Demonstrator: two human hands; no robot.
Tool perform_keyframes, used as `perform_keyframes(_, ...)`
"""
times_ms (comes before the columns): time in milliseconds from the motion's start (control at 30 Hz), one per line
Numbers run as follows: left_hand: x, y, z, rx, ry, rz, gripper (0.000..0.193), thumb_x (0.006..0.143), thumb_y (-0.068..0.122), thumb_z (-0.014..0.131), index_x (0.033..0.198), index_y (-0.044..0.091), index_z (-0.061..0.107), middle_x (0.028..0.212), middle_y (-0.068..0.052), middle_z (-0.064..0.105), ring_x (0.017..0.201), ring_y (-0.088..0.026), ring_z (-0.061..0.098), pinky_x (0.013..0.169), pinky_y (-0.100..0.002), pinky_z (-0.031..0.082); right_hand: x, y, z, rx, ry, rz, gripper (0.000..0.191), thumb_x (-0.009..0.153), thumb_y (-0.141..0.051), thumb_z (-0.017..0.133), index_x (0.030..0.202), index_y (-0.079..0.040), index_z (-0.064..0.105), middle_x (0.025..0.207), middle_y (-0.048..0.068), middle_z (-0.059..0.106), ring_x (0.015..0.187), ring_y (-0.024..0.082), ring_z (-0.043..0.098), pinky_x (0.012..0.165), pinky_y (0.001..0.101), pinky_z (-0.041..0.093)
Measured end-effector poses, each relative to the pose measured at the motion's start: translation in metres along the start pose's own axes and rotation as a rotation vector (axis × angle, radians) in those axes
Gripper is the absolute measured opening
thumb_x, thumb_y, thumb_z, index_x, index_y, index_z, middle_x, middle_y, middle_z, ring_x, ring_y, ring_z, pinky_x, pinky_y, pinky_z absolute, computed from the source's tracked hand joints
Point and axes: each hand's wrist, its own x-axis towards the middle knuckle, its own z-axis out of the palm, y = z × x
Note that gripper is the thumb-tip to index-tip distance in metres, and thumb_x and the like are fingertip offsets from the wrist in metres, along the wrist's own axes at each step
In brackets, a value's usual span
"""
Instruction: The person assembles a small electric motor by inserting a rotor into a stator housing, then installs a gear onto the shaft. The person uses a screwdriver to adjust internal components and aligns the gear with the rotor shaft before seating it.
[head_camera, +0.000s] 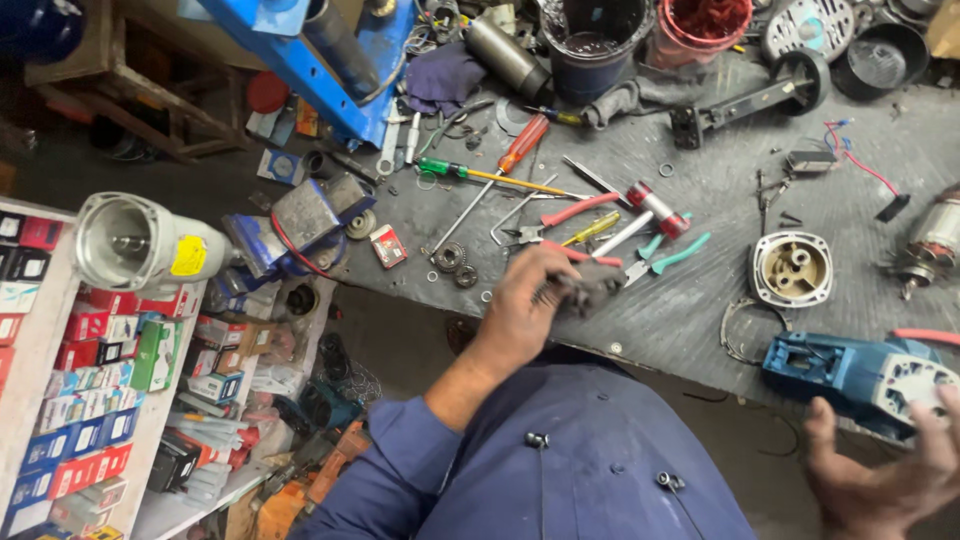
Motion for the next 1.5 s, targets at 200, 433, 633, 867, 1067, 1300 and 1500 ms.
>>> perform_keyframes(200,0.035,0.037,-0.025,-0.054,0.140,0.281,0.011,0.110,0.019,0.059,0.113,0.009,0.058,0.123,-0.009,0.059,0.111,-0.021,0.061,0.100,-0.032,0.051,-0.003,-0.031,0.019,0.186,0.087,-0.153,0.049,0.089,-0.022,0.083,0.122,-0.007,0.051,0.128,0.016,0.055,0.132,0.042,0.055,0.115,0.0582,0.047)
perform_keyframes(433,0.050,0.039,-0.065,0.370,0.308,0.394,0.016,0.110,0.023,0.065,0.115,0.009,0.058,0.128,-0.011,0.060,0.113,-0.023,0.060,0.097,-0.032,0.052,-0.001,-0.050,0.024,0.305,0.033,-0.156,0.044,0.087,-0.011,0.080,0.120,-0.008,0.052,0.124,0.015,0.058,0.123,0.038,0.062,0.110,0.0506,0.051)
perform_keyframes(633,0.045,-0.021,-0.041,0.919,0.078,0.116,0.064,0.099,0.020,0.070,0.156,0.005,0.045,0.164,-0.022,0.039,0.153,-0.044,0.033,0.125,-0.059,0.026,0.003,-0.053,0.029,0.436,-0.058,-0.135,0.039,0.083,-0.002,0.078,0.116,-0.006,0.057,0.120,0.015,0.064,0.112,0.033,0.066,0.097,0.0426,0.056)
perform_keyframes(867,0.003,-0.061,0.022,0.828,-0.320,-0.117,0.104,0.070,0.048,0.087,0.152,0.007,0.037,0.158,-0.021,0.033,0.144,-0.044,0.030,0.115,-0.059,0.025,-0.004,-0.051,0.039,0.453,-0.161,-0.121,0.037,0.081,-0.003,0.081,0.112,-0.008,0.061,0.114,0.012,0.067,0.106,0.028,0.069,0.092,0.0367,0.057)
perform_keyframes(1067,0.007,-0.076,0.032,0.880,-0.228,-0.104,0.107,0.068,0.048,0.086,0.153,0.004,0.037,0.148,-0.017,0.047,0.126,-0.038,0.049,0.101,-0.054,0.038,-0.003,-0.039,0.048,0.184,0.334,0.144,0.092,0.082,-0.019,0.092,0.148,-0.010,0.029,0.150,0.014,0.031,0.141,0.028,0.035,0.123,0.0460,0.034)
perform_keyframes(1300,0.010,-0.070,0.043,0.958,-0.194,-0.038,0.088,0.073,0.039,0.088,0.147,0.010,0.050,0.136,-0.010,0.056,0.121,-0.032,0.052,0.101,-0.052,0.034,0.009,-0.022,0.054,0.082,0.440,0.153,0.107,0.078,-0.024,0.095,0.151,-0.008,0.017,0.153,0.015,0.023,0.149,0.034,0.026,0.129,0.0552,0.027)
perform_keyframes(1500,0.008,-0.065,0.063,0.887,-0.275,0.291,0.021,0.085,0.024,0.080,0.105,0.022,0.074,0.146,-0.009,0.052,0.135,-0.032,0.045,0.111,-0.052,0.032,0.000,-0.026,0.052,0.173,0.435,-0.005,0.092,0.077,-0.015,0.085,0.147,-0.013,0.024,0.144,0.014,0.031,0.141,0.032,0.036,0.123,0.0545,0.036)
